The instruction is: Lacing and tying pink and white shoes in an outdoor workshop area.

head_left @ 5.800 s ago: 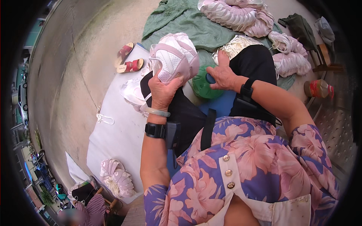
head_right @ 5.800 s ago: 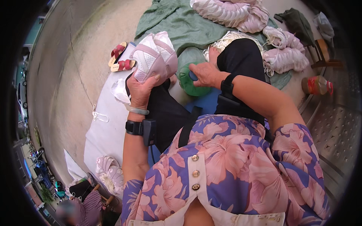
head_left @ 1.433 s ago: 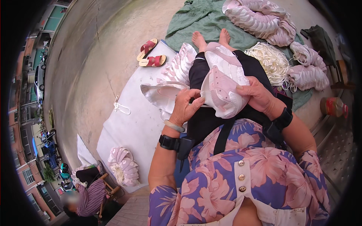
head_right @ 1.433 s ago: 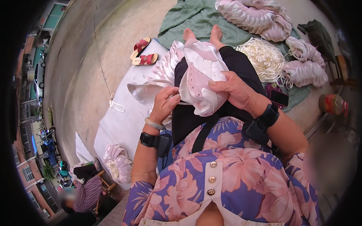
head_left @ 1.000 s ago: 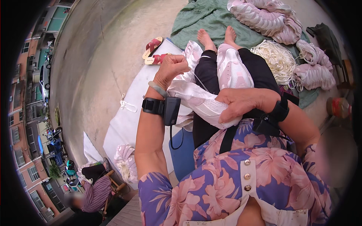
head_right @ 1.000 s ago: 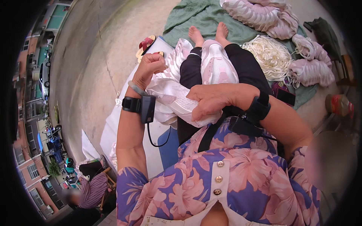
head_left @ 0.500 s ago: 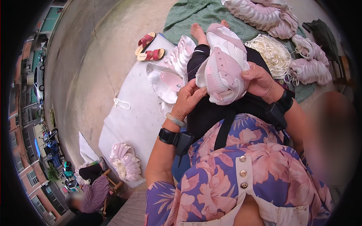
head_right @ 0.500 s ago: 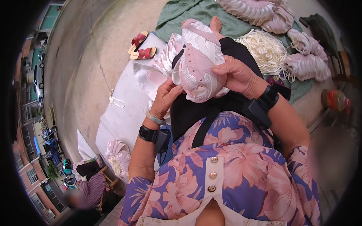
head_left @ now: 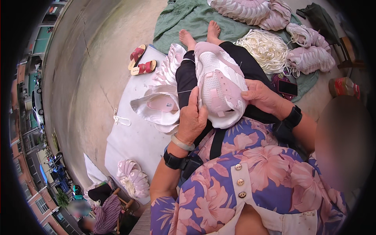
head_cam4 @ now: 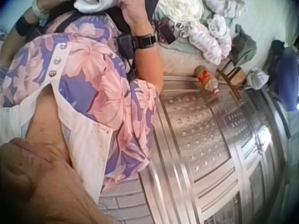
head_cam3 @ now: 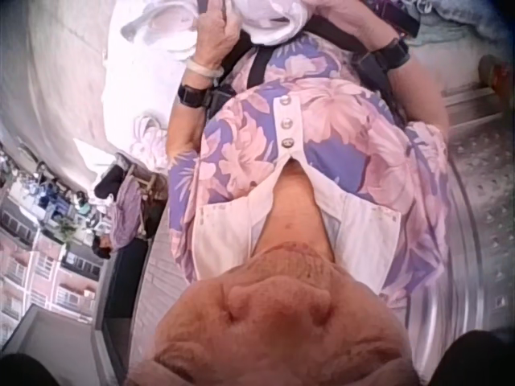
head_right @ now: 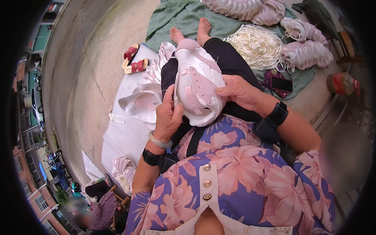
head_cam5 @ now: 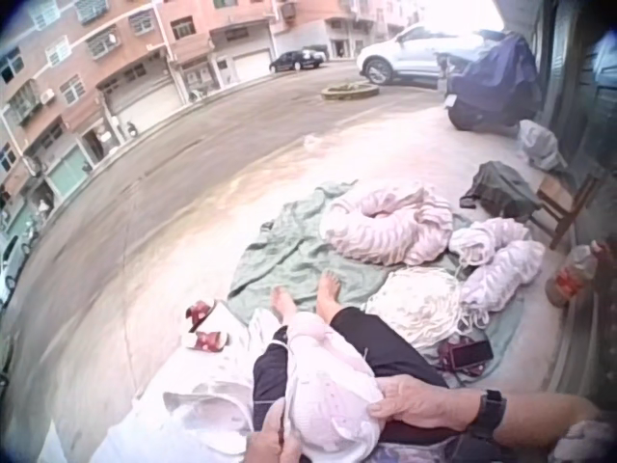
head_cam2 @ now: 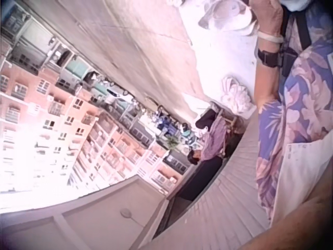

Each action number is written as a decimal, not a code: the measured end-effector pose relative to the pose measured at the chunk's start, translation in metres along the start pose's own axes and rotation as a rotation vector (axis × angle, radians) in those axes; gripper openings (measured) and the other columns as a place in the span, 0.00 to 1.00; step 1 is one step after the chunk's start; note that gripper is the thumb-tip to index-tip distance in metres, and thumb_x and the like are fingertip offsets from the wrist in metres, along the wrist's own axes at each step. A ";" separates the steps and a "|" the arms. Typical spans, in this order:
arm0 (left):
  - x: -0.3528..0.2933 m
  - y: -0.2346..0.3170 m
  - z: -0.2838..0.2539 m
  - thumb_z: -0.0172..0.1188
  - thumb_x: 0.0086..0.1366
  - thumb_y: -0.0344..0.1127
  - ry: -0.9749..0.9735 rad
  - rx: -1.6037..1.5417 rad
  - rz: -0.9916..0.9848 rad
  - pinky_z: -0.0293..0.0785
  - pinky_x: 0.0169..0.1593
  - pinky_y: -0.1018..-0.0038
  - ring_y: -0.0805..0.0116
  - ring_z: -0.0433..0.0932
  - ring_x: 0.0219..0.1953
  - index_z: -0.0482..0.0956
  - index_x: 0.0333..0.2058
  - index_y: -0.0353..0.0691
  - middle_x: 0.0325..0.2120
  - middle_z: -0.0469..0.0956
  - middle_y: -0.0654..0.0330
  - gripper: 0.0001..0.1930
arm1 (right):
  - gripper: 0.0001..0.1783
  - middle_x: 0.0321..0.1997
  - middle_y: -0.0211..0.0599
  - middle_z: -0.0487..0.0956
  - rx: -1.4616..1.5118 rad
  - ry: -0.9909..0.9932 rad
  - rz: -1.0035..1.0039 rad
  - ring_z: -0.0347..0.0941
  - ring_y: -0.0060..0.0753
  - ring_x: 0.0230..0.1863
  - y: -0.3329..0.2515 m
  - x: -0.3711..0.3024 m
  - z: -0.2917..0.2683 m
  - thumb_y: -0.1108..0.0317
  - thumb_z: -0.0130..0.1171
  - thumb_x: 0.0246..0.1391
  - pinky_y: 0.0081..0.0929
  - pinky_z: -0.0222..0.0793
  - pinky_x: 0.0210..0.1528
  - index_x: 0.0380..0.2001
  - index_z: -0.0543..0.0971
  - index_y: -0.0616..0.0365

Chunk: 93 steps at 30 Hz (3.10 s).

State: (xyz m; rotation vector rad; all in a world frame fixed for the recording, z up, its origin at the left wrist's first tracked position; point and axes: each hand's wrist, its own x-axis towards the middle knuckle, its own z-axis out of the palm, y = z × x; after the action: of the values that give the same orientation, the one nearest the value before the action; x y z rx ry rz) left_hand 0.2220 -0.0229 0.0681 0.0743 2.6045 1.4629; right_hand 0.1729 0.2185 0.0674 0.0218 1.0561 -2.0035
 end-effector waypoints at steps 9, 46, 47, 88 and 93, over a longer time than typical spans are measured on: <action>0.021 0.018 0.027 0.48 0.59 0.31 0.075 0.208 0.098 0.66 0.22 0.62 0.48 0.73 0.17 0.58 0.53 0.24 0.13 0.69 0.46 0.25 | 0.18 0.38 0.35 0.75 -0.358 0.326 -0.210 0.72 0.25 0.38 0.002 0.009 -0.032 0.64 0.56 0.52 0.22 0.66 0.41 0.44 0.70 0.63; 0.055 -0.028 0.044 0.45 0.62 0.33 -0.128 0.243 -0.012 0.73 0.20 0.73 0.63 0.76 0.14 0.50 0.55 0.27 0.21 0.76 0.49 0.26 | 0.18 0.30 0.40 0.71 -1.668 0.312 -0.606 0.69 0.40 0.35 0.017 0.035 -0.044 0.54 0.54 0.46 0.35 0.58 0.38 0.30 0.70 0.59; 0.056 -0.026 0.042 0.46 0.63 0.33 -0.170 0.241 -0.043 0.72 0.19 0.75 0.66 0.75 0.15 0.50 0.55 0.28 0.22 0.77 0.50 0.26 | 0.17 0.29 0.40 0.71 -1.711 0.314 -0.583 0.69 0.40 0.34 0.016 0.034 -0.041 0.54 0.55 0.46 0.34 0.58 0.38 0.29 0.71 0.59; 0.112 -0.046 -0.008 0.53 0.61 0.30 -0.311 -0.542 -0.664 0.66 0.21 0.85 0.80 0.68 0.16 0.69 0.36 0.33 0.23 0.74 0.61 0.08 | 0.11 0.36 0.43 0.67 -1.577 0.664 0.031 0.69 0.48 0.38 0.067 0.145 -0.344 0.78 0.51 0.38 0.42 0.63 0.38 0.30 0.69 0.57; 0.109 -0.045 -0.005 0.53 0.61 0.33 -0.251 -0.585 -0.612 0.70 0.20 0.82 0.78 0.68 0.14 0.70 0.37 0.33 0.21 0.74 0.60 0.09 | 0.09 0.36 0.45 0.64 -1.502 0.770 -0.305 0.67 0.54 0.35 0.032 0.098 -0.286 0.80 0.45 0.40 0.42 0.64 0.34 0.29 0.65 0.59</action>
State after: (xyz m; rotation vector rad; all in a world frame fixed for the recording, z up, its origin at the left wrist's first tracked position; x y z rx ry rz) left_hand 0.1155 -0.0380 0.0204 -0.5169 1.6911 1.7333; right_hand 0.0335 0.3392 -0.1750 -0.1855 2.9305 -0.9182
